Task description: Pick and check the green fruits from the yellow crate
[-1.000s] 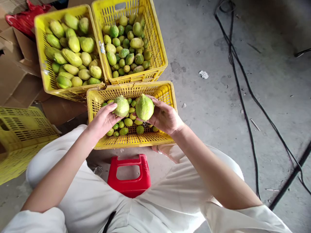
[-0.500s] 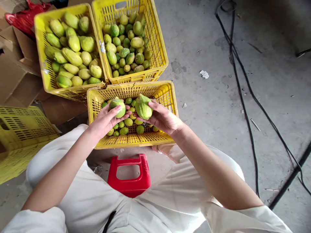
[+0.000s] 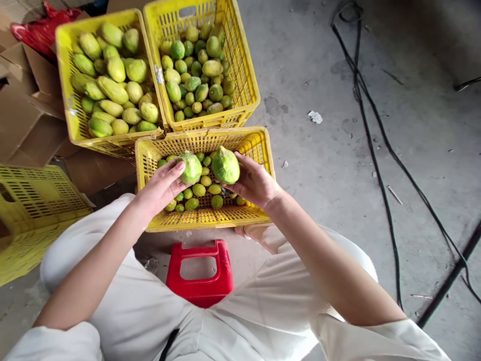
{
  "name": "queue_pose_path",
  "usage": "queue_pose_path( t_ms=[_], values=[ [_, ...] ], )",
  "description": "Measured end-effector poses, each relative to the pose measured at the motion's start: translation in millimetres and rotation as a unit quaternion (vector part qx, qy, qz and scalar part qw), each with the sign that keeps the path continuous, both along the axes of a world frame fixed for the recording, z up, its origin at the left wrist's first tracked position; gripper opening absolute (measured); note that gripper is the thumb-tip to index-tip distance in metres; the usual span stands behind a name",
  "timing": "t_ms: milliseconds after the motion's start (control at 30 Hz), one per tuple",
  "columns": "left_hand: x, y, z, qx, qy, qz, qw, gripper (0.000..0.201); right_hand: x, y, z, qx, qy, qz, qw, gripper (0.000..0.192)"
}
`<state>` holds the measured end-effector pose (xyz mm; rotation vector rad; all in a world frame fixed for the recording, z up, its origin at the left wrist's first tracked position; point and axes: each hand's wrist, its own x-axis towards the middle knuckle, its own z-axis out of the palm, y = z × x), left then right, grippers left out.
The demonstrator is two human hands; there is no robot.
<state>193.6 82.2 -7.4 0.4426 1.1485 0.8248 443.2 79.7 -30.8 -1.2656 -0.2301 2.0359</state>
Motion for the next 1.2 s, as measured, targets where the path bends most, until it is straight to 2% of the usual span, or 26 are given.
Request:
queue_pose_path(
  t_ms=[67,167,233,333,500,633,767,1033,1133,1200],
  values=[
    [0,1,-1.7,-0.027,0.002,0.006,1.0,0.028,-5,2,-0.5,-0.066,-0.028,-0.018,0.997,0.015],
    [-3,0,-8.0,-0.084,0.033,0.022,0.996,0.012,-17,4,-2.6,-0.157,-0.071,-0.062,0.983,0.018],
    [-7,-3,-13.8,-0.13,0.063,0.037,0.989,0.006,-25,4,-5.5,-0.194,-0.087,-0.085,0.973,0.021],
    [-13,-11,-21.5,-0.173,0.08,0.053,0.98,0.008,-34,6,-11.1,-0.222,-0.097,-0.097,0.965,0.021],
    [-19,-25,-30.0,-0.163,0.065,0.051,0.983,0.007,-36,21,-15.7,-0.22,-0.078,-0.122,0.965,0.02],
    [-24,-29,-37.8,-0.137,0.054,0.038,0.988,0.013,-35,34,-18.3,-0.136,-0.059,-0.15,0.978,0.013],
    [-25,-27,-37.7,-0.144,0.059,0.038,0.987,0.013,-35,35,-25.6,-0.074,-0.042,-0.127,0.988,0.018],
    [-3,-28,-11.8,-0.173,0.042,0.066,0.982,0.014,-35,28,-30.1,-0.148,-0.071,-0.093,0.982,0.016],
    [3,-31,-10.5,-0.198,0.035,0.072,0.977,0.017,-57,44,-28.6,-0.17,-0.107,-0.06,0.978,0.016],
    [6,-32,-13.3,-0.202,0.03,0.082,0.975,0.02,-85,64,-26.9,-0.156,-0.128,-0.032,0.979,0.018]
  ],
)
